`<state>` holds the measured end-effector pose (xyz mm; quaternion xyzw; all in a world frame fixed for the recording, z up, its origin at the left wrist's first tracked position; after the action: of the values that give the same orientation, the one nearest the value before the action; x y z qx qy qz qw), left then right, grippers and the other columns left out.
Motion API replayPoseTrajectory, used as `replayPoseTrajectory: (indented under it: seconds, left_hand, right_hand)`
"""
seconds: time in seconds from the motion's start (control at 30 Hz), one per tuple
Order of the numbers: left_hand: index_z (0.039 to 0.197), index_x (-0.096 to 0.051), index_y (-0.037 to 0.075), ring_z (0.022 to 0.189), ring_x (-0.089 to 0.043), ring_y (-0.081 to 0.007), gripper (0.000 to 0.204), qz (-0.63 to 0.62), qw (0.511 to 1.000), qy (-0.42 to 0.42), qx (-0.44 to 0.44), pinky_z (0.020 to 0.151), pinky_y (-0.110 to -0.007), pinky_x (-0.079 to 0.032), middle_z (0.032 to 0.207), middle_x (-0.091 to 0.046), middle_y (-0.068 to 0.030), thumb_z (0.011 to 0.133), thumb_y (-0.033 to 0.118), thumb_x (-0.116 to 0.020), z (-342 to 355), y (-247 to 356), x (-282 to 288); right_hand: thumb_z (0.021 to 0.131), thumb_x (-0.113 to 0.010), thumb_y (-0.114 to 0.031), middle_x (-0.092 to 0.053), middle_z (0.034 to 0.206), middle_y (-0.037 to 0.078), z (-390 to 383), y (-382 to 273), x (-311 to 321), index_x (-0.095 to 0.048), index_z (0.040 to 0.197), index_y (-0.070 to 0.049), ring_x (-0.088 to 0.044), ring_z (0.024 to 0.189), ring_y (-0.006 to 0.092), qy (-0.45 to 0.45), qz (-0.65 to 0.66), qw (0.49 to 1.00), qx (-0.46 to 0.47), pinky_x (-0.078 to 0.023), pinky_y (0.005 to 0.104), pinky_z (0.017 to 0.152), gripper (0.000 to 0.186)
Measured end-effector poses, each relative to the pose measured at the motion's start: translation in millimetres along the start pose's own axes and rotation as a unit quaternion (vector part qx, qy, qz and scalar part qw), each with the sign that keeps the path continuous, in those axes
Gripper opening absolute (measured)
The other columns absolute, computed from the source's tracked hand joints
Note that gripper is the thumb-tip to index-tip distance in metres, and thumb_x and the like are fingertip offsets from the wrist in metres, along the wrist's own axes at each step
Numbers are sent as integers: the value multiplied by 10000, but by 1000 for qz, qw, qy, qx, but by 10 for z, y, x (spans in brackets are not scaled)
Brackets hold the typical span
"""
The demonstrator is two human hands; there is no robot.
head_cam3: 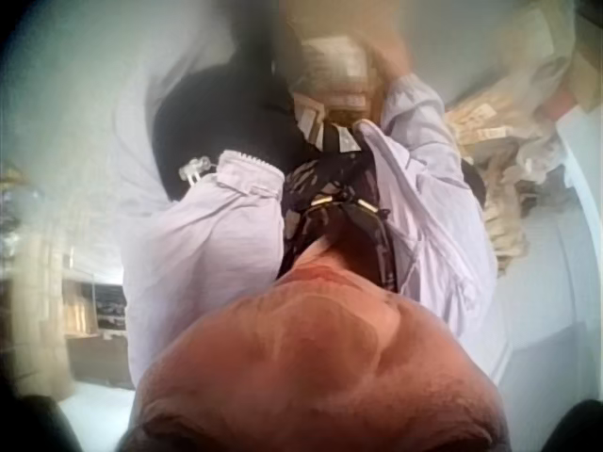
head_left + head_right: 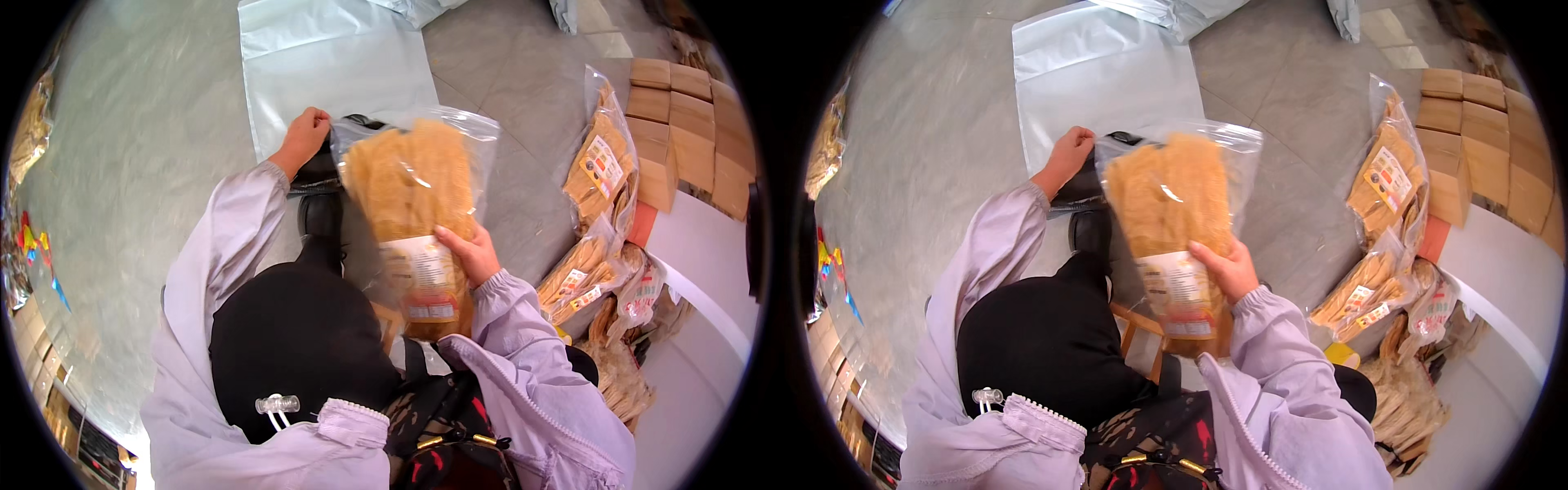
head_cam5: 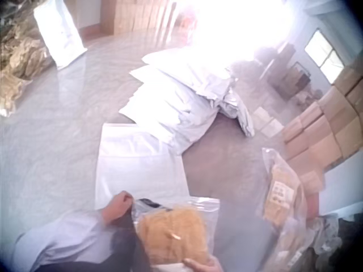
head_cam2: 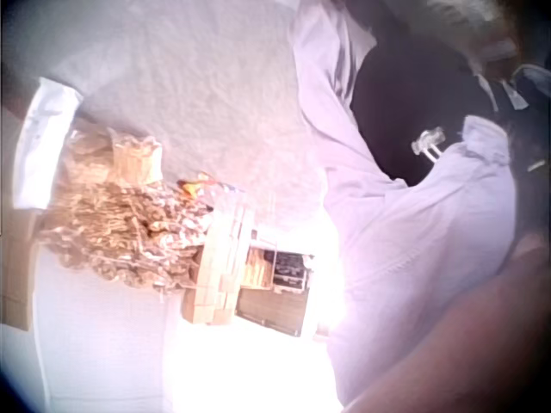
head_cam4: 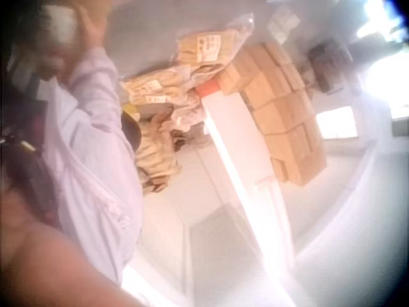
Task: The person repeatedly picks up packages of flat, yellow food items and places them into white shipping envelopes. They then fold the top of the envelope over and seal it by pressing down on the closure strip. This process is repeated for multiple items in a continuous loop.
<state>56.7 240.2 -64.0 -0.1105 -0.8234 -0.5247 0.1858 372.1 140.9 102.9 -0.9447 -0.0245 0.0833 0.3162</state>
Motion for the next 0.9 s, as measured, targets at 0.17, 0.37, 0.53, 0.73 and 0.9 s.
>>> replayPoseTrajectory:
  seconds: [0.17,0.37,0.53,0.73,0.9]
  left_hand:
    - [1016,-665,35,721,-563,-87,282,-85,996,2,12,650,-240,-447,795,-651,-33,842,256,-648,-32,447,221]
    - [937,-676,30,615,-520,-74,257,-94,995,8,22,557,-227,-410,709,-606,15,823,260,-677,-66,590,337]
    - [919,-673,48,575,-428,-39,209,-170,985,-8,-23,504,-217,-346,654,-544,43,852,245,-654,-44,804,404]
    - [960,-653,29,725,-490,-43,209,-151,985,-26,-73,679,-193,-422,780,-591,44,892,225,-625,-431,1045,324]
    - [946,-673,78,706,-554,-108,179,-130,977,-57,-157,659,-256,-451,820,-622,-19,863,232,-636,-431,1258,377]
  right_hand:
    - [818,-658,-54,-622,1101,111,336,-186,-431,-491,1226,23,-591,993,179,-22,-106,990,85,-467,313,874,448]
    - [814,-662,-114,-611,1130,116,567,-219,-1178,-459,1269,12,-573,1029,175,-208,-261,939,78,-450,301,894,514]
    - [798,-684,-127,-650,1022,93,971,-89,-1265,-562,1170,-1,-617,912,166,-306,-242,918,-69,-484,302,816,411]
    - [828,-651,-85,-645,1010,99,1154,-229,-1329,-535,1173,16,-647,849,180,-253,-27,960,-116,-538,323,743,379]
    - [824,-672,-119,-642,990,66,1139,-1,-1688,-561,1132,5,-625,885,149,-348,-74,932,-68,-505,268,781,350]
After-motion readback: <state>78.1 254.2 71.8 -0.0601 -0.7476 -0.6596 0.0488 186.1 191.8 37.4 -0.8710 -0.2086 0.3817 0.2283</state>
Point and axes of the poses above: each hand's wrist, its own z-axis towards the middle knuckle, its own x-axis out of the back of the hand, y = z × x, the point moved 8 cm from there along z, towards the middle knuckle
